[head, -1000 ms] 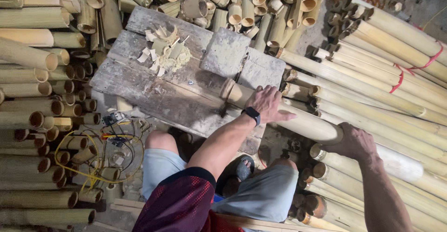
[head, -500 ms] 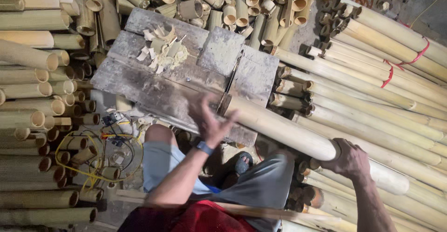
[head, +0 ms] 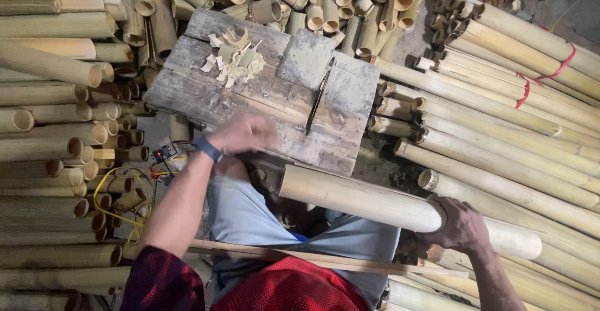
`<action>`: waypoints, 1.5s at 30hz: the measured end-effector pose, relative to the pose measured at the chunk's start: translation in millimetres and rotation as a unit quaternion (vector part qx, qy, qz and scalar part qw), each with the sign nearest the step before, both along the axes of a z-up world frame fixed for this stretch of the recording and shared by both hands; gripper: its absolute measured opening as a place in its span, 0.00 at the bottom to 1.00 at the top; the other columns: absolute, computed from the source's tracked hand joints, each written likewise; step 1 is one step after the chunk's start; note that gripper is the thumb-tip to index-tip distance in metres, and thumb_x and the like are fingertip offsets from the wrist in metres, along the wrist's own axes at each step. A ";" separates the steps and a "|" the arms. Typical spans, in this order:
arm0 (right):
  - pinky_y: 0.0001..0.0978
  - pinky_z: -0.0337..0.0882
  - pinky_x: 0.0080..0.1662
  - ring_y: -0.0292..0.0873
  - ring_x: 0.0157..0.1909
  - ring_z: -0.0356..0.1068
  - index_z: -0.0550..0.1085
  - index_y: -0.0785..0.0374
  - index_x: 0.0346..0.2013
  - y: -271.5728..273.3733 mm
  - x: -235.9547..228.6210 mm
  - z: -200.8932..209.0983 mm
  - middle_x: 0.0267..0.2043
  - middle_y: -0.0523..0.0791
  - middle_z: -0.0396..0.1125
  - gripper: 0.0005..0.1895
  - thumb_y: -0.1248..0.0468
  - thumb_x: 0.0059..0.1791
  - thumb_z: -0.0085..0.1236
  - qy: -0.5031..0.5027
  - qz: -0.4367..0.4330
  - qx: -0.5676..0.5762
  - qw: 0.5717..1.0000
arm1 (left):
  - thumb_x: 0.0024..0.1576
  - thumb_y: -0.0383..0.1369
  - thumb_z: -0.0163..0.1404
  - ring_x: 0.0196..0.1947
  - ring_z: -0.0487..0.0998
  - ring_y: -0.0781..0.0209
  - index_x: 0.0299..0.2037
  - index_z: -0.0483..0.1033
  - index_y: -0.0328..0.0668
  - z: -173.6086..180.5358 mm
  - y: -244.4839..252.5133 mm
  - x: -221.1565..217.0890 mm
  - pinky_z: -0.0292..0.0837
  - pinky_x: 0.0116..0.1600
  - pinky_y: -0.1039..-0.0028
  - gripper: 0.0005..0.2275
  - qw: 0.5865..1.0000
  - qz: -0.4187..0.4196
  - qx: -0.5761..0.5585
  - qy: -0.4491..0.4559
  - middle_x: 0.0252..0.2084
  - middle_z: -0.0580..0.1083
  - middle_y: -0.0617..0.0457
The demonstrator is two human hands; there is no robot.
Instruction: The person sits on the floor and repeatedly cuts long bamboo poles into shorter segments using a table saw. They pick up a pole, feed it through the blade, and then place the cut pieces aside.
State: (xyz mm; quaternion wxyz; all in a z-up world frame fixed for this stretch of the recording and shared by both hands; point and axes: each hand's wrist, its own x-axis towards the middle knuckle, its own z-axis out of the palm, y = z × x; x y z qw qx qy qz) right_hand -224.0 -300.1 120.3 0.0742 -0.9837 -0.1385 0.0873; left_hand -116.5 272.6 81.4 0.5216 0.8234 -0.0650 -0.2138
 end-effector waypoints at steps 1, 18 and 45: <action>0.45 0.76 0.51 0.51 0.46 0.77 0.76 0.53 0.49 0.9 -1.5 0.3 0.44 0.47 0.77 0.43 0.42 0.23 0.78 0.015 -0.025 -0.001 1.000 | 0.55 0.42 0.58 0.44 0.82 0.63 0.50 0.84 0.42 6.4 6.1 12.6 0.76 0.50 0.71 0.17 0.990 0.081 0.037 -0.110 0.47 0.83 0.49; 0.51 0.78 0.43 0.55 0.38 0.77 0.66 0.71 0.54 146.7 59.2 57.3 0.40 0.58 0.75 0.43 0.51 0.30 0.67 0.298 -0.234 0.461 0.803 | 0.49 0.48 0.67 0.53 0.77 0.57 0.66 0.60 0.35 31.8 -316.3 -190.0 0.78 0.57 0.67 0.40 0.888 0.065 -0.451 0.052 0.53 0.73 0.49; 0.32 0.65 0.35 0.37 0.32 0.64 0.75 0.69 0.41 -12.9 -22.6 11.0 0.29 0.44 0.69 0.23 0.49 0.56 0.51 -0.047 -0.434 0.388 0.812 | 0.54 0.40 0.61 0.40 0.81 0.63 0.50 0.79 0.47 42.3 -301.9 65.2 0.78 0.47 0.73 0.16 0.961 -0.071 -0.036 -0.265 0.52 0.78 0.51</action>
